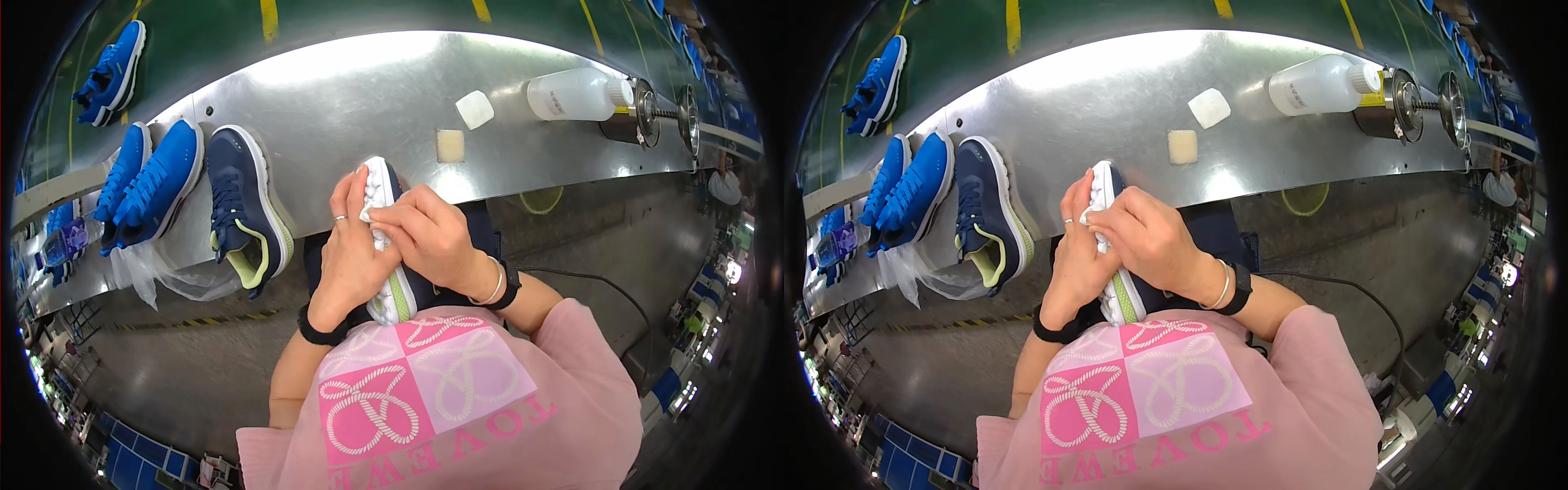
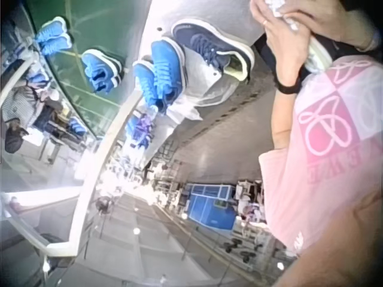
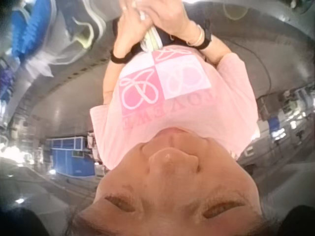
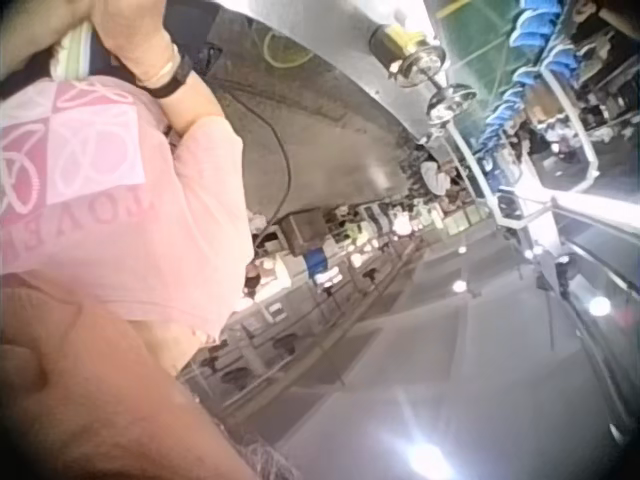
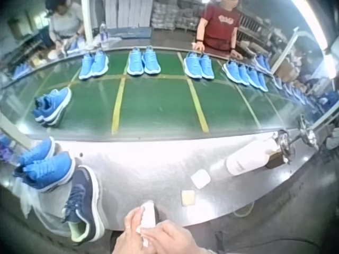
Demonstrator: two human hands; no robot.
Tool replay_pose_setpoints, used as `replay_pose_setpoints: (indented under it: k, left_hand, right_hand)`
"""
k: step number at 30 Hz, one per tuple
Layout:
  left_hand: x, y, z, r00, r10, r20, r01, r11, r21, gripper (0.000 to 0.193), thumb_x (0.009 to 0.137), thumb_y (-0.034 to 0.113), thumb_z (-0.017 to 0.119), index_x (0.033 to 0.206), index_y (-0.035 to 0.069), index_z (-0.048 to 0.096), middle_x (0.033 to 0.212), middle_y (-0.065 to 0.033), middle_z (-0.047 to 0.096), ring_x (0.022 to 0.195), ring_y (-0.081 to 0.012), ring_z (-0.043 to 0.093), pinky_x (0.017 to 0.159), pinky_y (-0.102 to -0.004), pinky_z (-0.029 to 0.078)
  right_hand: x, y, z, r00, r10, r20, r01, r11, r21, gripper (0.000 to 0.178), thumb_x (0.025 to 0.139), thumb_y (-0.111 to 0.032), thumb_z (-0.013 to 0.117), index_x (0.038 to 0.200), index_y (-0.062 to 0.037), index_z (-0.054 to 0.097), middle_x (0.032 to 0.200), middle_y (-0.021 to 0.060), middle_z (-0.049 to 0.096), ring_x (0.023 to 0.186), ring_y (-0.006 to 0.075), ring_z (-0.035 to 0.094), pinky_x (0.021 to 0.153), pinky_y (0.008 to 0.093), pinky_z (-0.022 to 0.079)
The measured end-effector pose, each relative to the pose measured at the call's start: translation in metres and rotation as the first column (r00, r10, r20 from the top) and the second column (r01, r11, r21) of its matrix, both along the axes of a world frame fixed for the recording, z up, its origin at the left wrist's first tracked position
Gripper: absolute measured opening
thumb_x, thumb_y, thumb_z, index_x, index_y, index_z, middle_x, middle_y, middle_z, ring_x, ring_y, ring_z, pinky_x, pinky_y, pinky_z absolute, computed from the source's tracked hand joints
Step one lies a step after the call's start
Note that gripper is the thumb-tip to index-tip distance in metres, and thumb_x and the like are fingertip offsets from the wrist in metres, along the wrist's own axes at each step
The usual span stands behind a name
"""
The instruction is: Cleaning and inspecting manufactured shoes on a conveyor line.
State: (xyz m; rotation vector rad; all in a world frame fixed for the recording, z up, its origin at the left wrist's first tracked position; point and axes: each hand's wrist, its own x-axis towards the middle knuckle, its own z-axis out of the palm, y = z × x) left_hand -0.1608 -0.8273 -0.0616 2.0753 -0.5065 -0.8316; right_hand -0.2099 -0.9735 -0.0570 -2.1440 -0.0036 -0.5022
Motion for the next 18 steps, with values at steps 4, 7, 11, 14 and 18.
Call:
replay_pose_setpoints:
  k: [4, 7, 11, 14, 18]
  left_hand:
    - [-0.004, -0.002, 0.001, 0.997, -0.007, 0.08, 0.004, 0.999, 0.038, 0.099, 0.08, 0.035, 0.076, 0.155, 0.008, 0.017, 0.152, -0.0197, 0.025, 0.115, -0.0461, 0.059, 0.088, -0.0501, 0.053]
    - [-0.004, 0.0, -0.003, 0.996, 0.002, 0.089, -0.007, 0.999, 0.053, 0.098, 0.08, 0.033, 0.075, 0.156, 0.01, 0.018, 0.153, -0.0196, 0.026, 0.114, -0.0469, 0.059, 0.088, -0.0504, 0.053]
    - [0.001, 0.002, -0.001, 1.0, 0.018, 0.006, -0.018, 1.0, -0.012, 0.094, 0.079, 0.025, 0.071, 0.156, 0.012, 0.02, 0.153, -0.0197, 0.026, 0.115, -0.0475, 0.059, 0.089, -0.0502, 0.053]
    - [-0.001, -0.003, 0.0, 0.999, 0.024, 0.041, -0.024, 1.0, 0.019, 0.094, 0.079, 0.027, 0.072, 0.156, 0.013, 0.019, 0.153, -0.0203, 0.026, 0.114, -0.0471, 0.059, 0.089, -0.0502, 0.053]
    - [0.0, -0.005, 0.003, 0.999, 0.015, 0.041, -0.018, 0.998, 0.063, 0.096, 0.081, 0.032, 0.073, 0.156, 0.011, 0.016, 0.153, -0.0214, 0.025, 0.113, -0.0475, 0.06, 0.088, -0.0501, 0.053]
  right_hand:
    - [0.013, -0.009, -0.004, 0.999, -0.036, -0.031, 0.036, 0.999, -0.011, 0.01, 0.081, -0.002, 0.074, 0.091, -0.0027, 0.071, 0.08, 0.0094, 0.056, 0.066, 0.0256, 0.061, 0.057, 0.0346, 0.05]
    - [0.026, -0.006, -0.009, 0.995, -0.095, -0.026, 0.095, 0.995, -0.013, 0.011, 0.081, -0.001, 0.072, 0.092, -0.0026, 0.071, 0.08, 0.0087, 0.055, 0.067, 0.0249, 0.061, 0.057, 0.0342, 0.051]
    - [-0.008, 0.005, 0.011, 0.997, 0.035, -0.073, -0.036, 0.999, -0.014, 0.014, 0.078, 0.0, 0.074, 0.091, -0.0027, 0.07, 0.079, 0.0079, 0.054, 0.067, 0.023, 0.061, 0.058, 0.0335, 0.051]
    - [-0.006, 0.0, 0.009, 0.999, 0.032, -0.037, -0.032, 0.999, -0.014, 0.014, 0.078, 0.0, 0.074, 0.091, -0.0025, 0.07, 0.079, 0.0076, 0.054, 0.067, 0.0227, 0.06, 0.057, 0.0335, 0.051]
    - [0.033, -0.007, -0.01, 0.988, -0.129, -0.08, 0.134, 0.989, 0.061, 0.007, 0.083, -0.003, 0.072, 0.091, -0.0025, 0.069, 0.078, 0.0108, 0.052, 0.065, 0.0259, 0.057, 0.058, 0.0361, 0.049]
